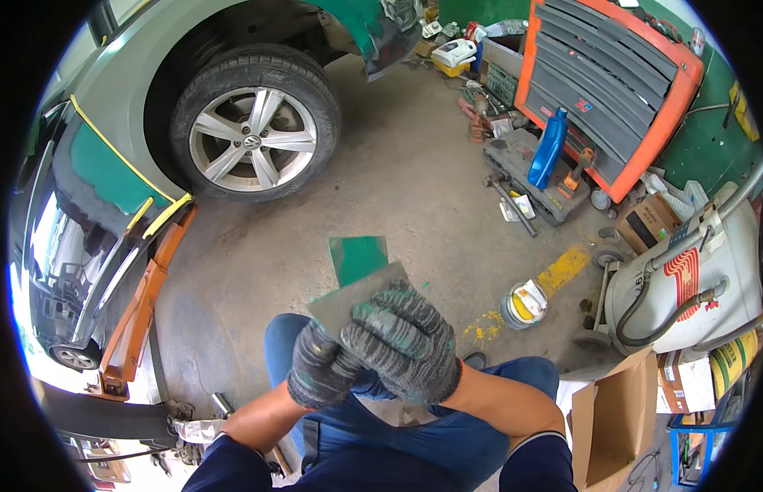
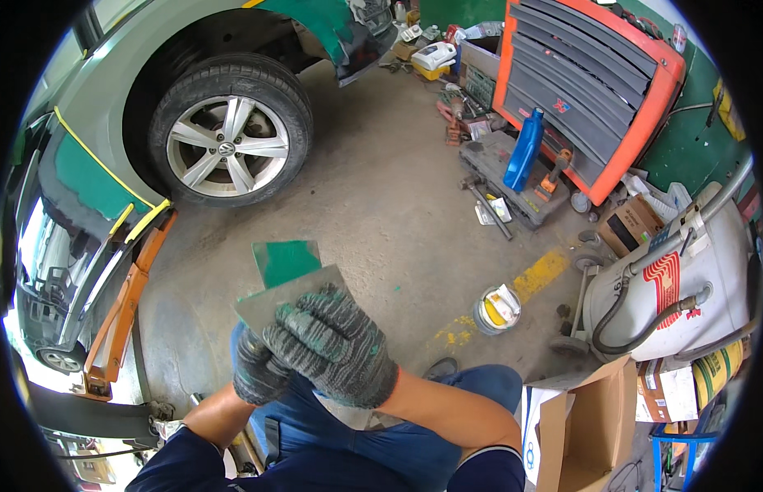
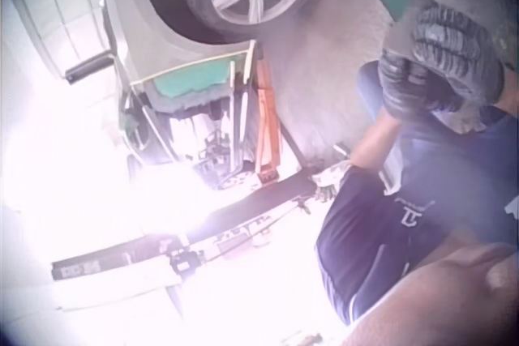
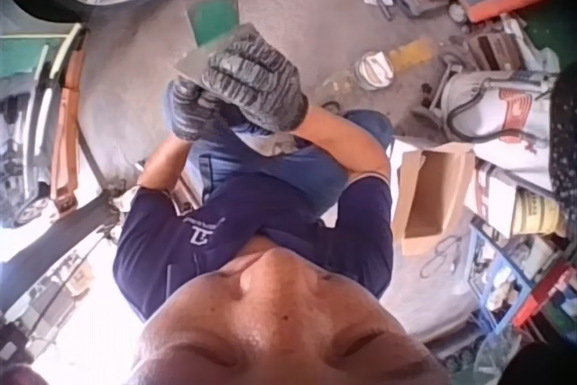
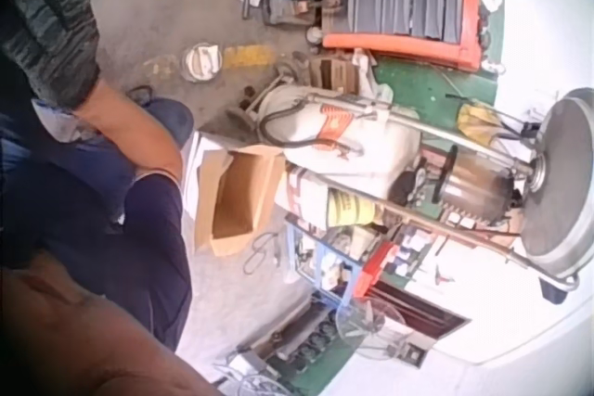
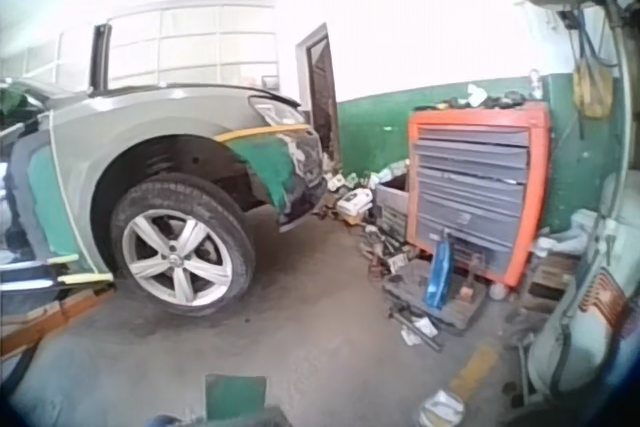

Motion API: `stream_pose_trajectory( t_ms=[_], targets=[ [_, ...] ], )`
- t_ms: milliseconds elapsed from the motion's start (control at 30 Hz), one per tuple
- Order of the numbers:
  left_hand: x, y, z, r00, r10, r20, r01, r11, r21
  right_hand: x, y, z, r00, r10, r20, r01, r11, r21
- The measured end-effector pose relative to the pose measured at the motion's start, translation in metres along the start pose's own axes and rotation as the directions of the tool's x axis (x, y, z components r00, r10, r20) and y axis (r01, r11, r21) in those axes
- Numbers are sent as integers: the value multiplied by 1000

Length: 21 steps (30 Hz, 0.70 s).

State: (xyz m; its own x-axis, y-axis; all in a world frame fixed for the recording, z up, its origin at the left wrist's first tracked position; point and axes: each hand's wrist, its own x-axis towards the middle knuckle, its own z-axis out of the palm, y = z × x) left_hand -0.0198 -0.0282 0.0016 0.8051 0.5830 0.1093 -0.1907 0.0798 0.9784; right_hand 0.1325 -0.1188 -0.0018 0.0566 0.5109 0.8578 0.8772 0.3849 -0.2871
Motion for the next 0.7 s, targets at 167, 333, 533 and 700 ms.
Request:
stream_pose_trajectory(
  t_ms=[167, 333, 533, 700],
  targets=[
    [4, 1, -13, 983, 66, -170, -48, 993, 109, 9, 28, -18, 979, 205, 6, -197, 934, 297],
    [-3, -7, 2, 944, -311, -111, 314, 949, 11, 4, 42, -26, 857, 506, -97, -465, 841, 279],
    [-3, 4, -2, 934, -300, -197, 300, 953, -26, 14, 42, -15, 765, 570, 301, -621, 528, 579],
    [-6, -6, -2, 999, 37, -22, -31, 972, 234, 22, 16, -20, 992, 124, -6, -123, 991, 61]
  ],
)
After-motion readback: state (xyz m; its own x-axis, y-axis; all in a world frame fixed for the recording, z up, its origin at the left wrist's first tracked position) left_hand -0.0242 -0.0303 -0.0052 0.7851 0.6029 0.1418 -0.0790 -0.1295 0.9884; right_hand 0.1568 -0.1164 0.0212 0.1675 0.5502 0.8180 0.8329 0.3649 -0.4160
